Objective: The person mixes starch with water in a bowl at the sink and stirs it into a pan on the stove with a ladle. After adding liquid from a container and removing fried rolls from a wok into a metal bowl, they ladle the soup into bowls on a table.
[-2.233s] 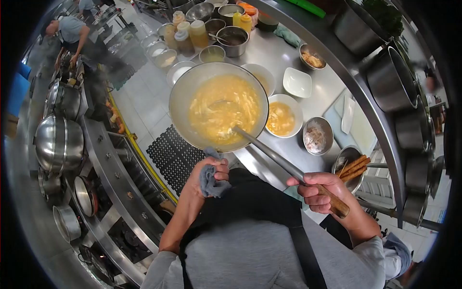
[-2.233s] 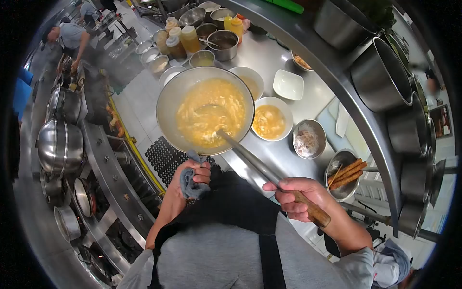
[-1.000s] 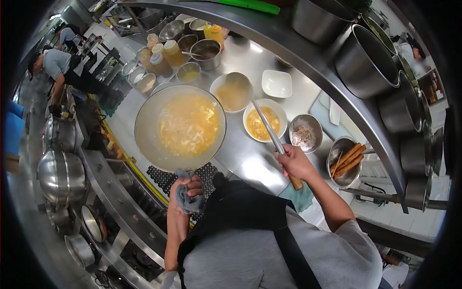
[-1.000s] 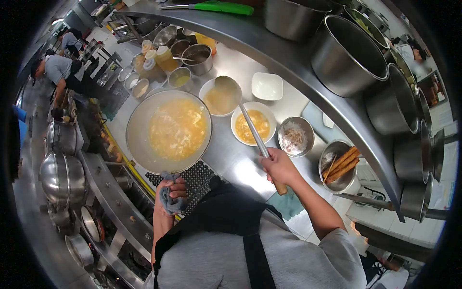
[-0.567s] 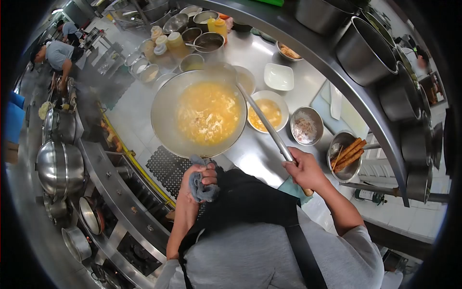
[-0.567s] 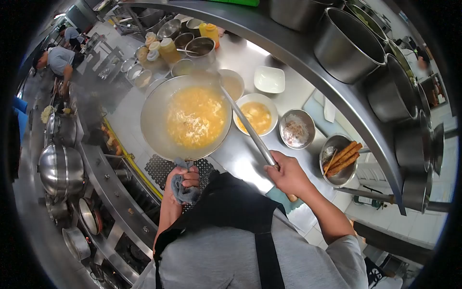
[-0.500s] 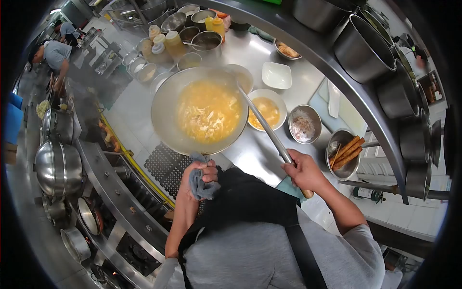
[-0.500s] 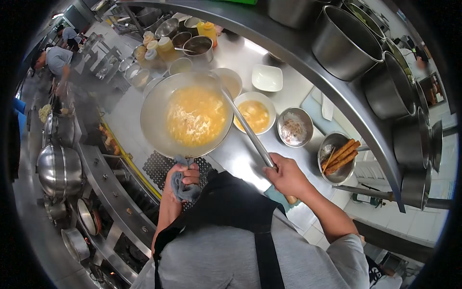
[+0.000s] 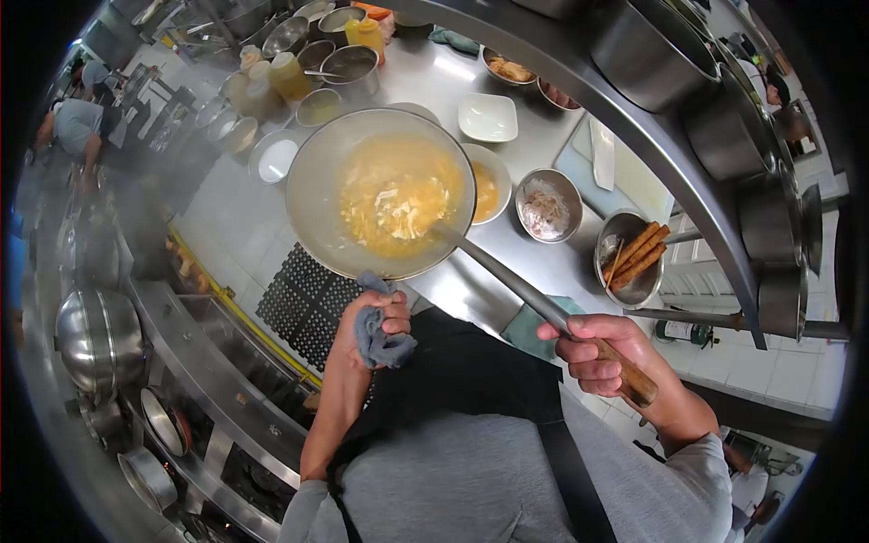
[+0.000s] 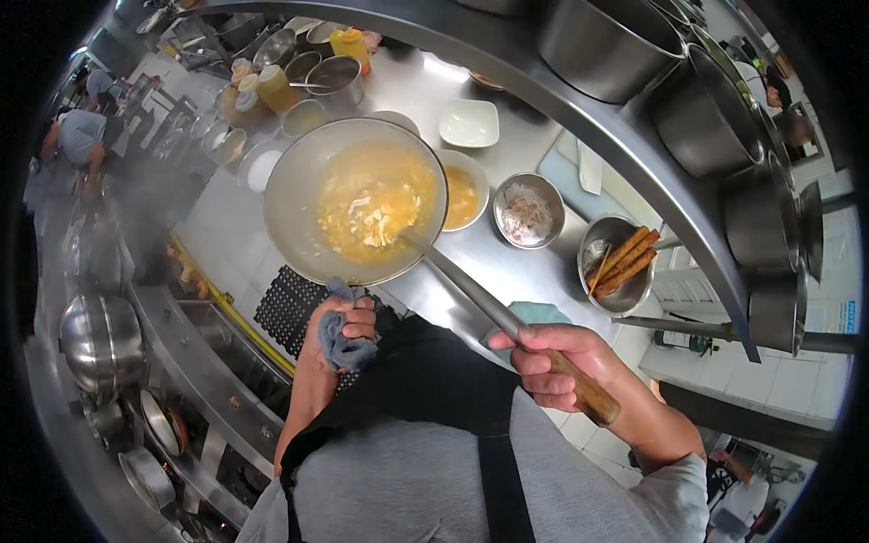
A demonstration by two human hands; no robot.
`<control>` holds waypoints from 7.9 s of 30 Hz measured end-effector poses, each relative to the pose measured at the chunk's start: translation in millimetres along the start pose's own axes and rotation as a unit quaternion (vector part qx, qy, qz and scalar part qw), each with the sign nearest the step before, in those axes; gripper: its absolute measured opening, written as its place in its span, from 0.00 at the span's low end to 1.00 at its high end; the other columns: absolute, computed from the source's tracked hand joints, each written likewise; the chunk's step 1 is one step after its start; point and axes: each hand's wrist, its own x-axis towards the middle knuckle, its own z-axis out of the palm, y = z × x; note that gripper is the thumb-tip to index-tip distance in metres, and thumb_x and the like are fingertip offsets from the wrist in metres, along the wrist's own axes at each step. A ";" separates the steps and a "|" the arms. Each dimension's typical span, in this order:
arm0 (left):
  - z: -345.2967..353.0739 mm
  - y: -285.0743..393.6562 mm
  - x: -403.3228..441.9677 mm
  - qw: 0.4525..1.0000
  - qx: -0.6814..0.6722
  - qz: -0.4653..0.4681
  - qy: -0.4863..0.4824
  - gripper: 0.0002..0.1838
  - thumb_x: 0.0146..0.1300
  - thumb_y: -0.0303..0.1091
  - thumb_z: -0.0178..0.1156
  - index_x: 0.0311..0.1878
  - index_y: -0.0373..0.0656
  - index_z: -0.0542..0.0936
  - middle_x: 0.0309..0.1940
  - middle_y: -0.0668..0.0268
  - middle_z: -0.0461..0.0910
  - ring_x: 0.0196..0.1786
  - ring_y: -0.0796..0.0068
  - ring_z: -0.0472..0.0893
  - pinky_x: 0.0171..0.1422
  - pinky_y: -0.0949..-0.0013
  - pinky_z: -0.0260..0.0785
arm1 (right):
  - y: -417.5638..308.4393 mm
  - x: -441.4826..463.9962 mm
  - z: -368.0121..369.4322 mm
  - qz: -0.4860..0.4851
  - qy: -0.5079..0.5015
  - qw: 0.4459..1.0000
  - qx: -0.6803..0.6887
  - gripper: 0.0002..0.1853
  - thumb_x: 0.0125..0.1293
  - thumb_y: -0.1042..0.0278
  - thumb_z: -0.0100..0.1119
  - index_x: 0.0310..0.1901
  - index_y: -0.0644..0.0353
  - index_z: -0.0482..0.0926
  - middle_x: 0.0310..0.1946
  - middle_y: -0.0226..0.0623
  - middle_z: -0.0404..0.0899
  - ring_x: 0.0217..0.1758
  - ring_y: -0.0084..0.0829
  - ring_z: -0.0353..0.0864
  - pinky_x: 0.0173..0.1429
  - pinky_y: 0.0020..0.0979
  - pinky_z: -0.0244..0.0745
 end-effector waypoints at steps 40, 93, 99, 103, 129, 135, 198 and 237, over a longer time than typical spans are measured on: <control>0.0 5.3 -19.9 0.997 0.035 0.069 0.009 0.11 0.61 0.31 0.59 0.44 0.40 0.73 0.25 0.72 0.68 0.27 0.76 0.71 0.31 0.69 0.66 | 9.1 32.4 -68.1 -0.285 0.269 0.696 -0.602 0.19 0.66 0.69 0.63 0.58 0.63 0.80 0.24 0.37 0.78 0.26 0.27 0.76 0.35 0.33 0.73; 16.0 73.8 -61.3 0.979 -0.006 0.205 0.017 0.12 0.60 0.33 0.58 0.45 0.40 0.72 0.26 0.72 0.73 0.25 0.75 0.75 0.30 0.67 0.71 | -87.2 161.4 -27.5 -0.177 0.193 0.830 -0.492 0.15 0.70 0.67 0.60 0.55 0.66 0.77 0.22 0.31 0.75 0.17 0.24 0.76 0.20 0.30 0.69; 4.0 62.5 -55.9 0.982 0.007 0.190 0.022 0.12 0.60 0.32 0.59 0.44 0.39 0.72 0.26 0.71 0.72 0.25 0.75 0.74 0.30 0.69 0.70 | -58.0 144.4 -54.6 -0.399 0.220 0.529 -0.716 0.16 0.69 0.71 0.61 0.57 0.64 0.78 0.23 0.25 0.73 0.15 0.15 0.68 0.21 0.23 0.65; 10.1 45.1 -42.2 0.983 0.051 0.174 0.038 0.12 0.58 0.32 0.61 0.44 0.39 0.74 0.25 0.72 0.68 0.26 0.76 0.71 0.29 0.69 0.66 | -50.2 116.8 -33.2 -0.323 0.168 0.660 -0.657 0.20 0.69 0.71 0.62 0.61 0.65 0.77 0.24 0.22 0.73 0.18 0.13 0.71 0.22 0.22 0.67; 13.2 -7.7 11.2 0.998 0.030 0.050 0.030 0.11 0.59 0.32 0.60 0.43 0.39 0.73 0.25 0.74 0.69 0.26 0.76 0.73 0.32 0.70 0.68 | 2.4 -8.0 -23.3 0.007 -0.003 1.000 0.003 0.20 0.78 0.59 0.51 0.60 0.66 0.76 0.23 0.26 0.67 0.12 0.19 0.67 0.13 0.26 0.64; 9.3 -11.0 -3.2 0.994 0.048 0.088 0.049 0.12 0.58 0.32 0.60 0.42 0.37 0.73 0.24 0.72 0.68 0.26 0.75 0.71 0.29 0.70 0.67 | 1.2 -30.7 -29.2 -0.056 -0.019 0.998 -0.009 0.21 0.80 0.62 0.48 0.63 0.71 0.73 0.23 0.28 0.66 0.11 0.19 0.66 0.14 0.24 0.65; 26.0 20.5 -48.2 0.978 0.081 0.186 0.039 0.13 0.62 0.33 0.59 0.46 0.38 0.72 0.28 0.71 0.72 0.27 0.76 0.75 0.31 0.69 0.70 | -2.5 -8.3 -74.0 -0.207 0.066 0.960 -0.176 0.15 0.75 0.69 0.52 0.56 0.71 0.76 0.20 0.31 0.70 0.10 0.23 0.70 0.13 0.24 0.64; 70.0 87.0 -24.3 0.857 0.310 0.365 0.192 0.10 0.57 0.30 0.66 0.37 0.44 0.74 0.22 0.63 0.76 0.22 0.67 0.78 0.28 0.66 0.73 | -22.1 160.6 -19.6 -0.412 0.200 0.528 -0.715 0.24 0.64 0.69 0.66 0.62 0.62 0.77 0.34 0.53 0.84 0.30 0.47 0.85 0.39 0.42 0.79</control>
